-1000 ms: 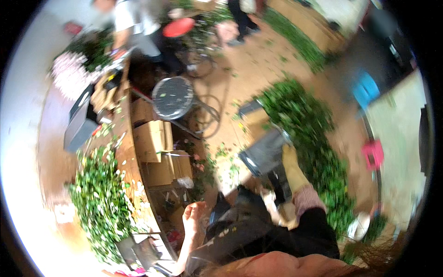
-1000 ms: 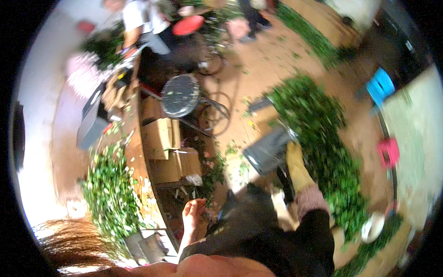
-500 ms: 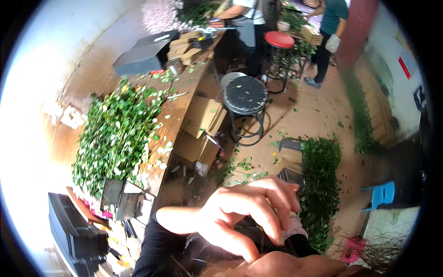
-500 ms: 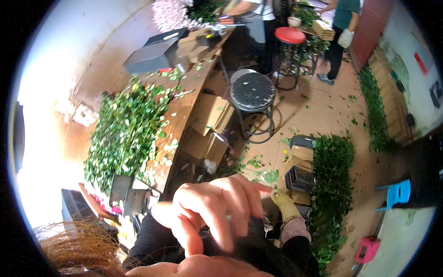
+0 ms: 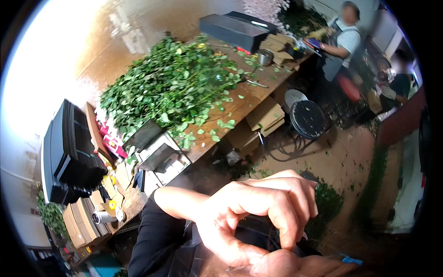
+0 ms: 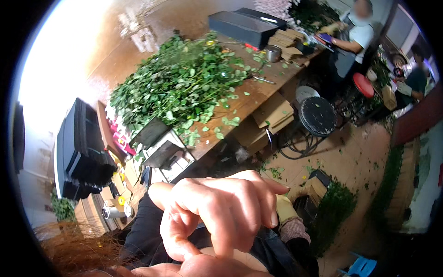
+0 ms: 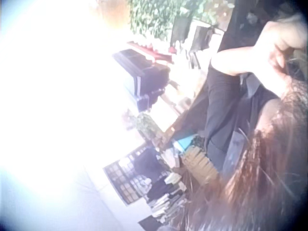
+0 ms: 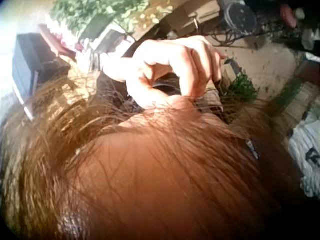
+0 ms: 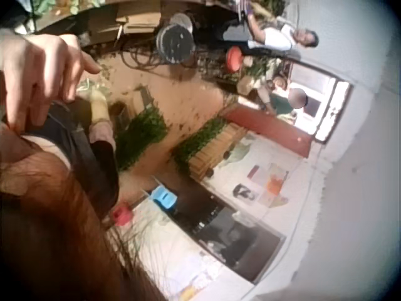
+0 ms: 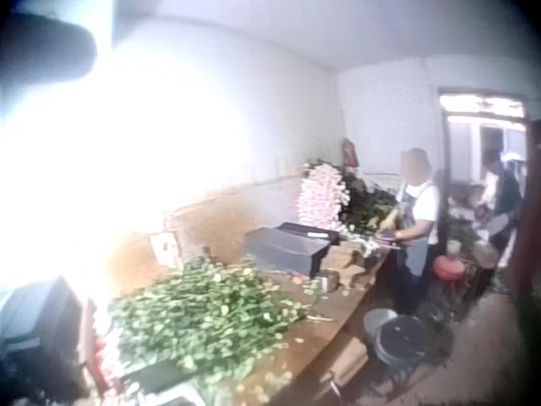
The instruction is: The person arranges white flower buds and green leaves into a black rectangular tray. They place the buds in a row, add leaves around them, and then close the tray. The person repeats this process with multiple trays.
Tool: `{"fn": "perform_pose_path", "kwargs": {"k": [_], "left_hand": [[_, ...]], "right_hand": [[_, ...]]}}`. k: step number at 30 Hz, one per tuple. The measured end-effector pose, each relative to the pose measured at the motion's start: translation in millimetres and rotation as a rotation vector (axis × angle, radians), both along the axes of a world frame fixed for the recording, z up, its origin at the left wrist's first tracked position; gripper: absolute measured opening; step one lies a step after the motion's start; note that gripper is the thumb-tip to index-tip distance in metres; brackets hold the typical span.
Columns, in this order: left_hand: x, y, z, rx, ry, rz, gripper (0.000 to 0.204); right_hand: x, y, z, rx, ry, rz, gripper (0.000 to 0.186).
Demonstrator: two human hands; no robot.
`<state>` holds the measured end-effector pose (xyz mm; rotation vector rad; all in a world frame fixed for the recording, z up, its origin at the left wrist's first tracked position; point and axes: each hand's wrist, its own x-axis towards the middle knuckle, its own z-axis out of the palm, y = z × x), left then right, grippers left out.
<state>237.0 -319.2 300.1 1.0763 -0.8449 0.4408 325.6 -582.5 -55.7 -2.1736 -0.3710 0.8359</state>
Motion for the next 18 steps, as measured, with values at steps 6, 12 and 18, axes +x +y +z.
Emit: {"fn": "perform_pose_path", "kwargs": {"k": [6, 12, 18], "left_hand": [[-70, 69, 0, -0.042, -0.106, 0.165, 0.018], [-165, 159, -14, 0.128, 0.027, 0.352, 0.023], [-259, 140, 50, -0.282, -0.351, 1.165, 0.023]], "right_hand": [[-17, 141, 111, 0.322, -0.254, 0.239, 0.04], [-85, 324, 193, 0.663, -0.414, 0.722, 0.04], [-148, 433, 204, 0.719, -0.351, 1.051, 0.04]]}}
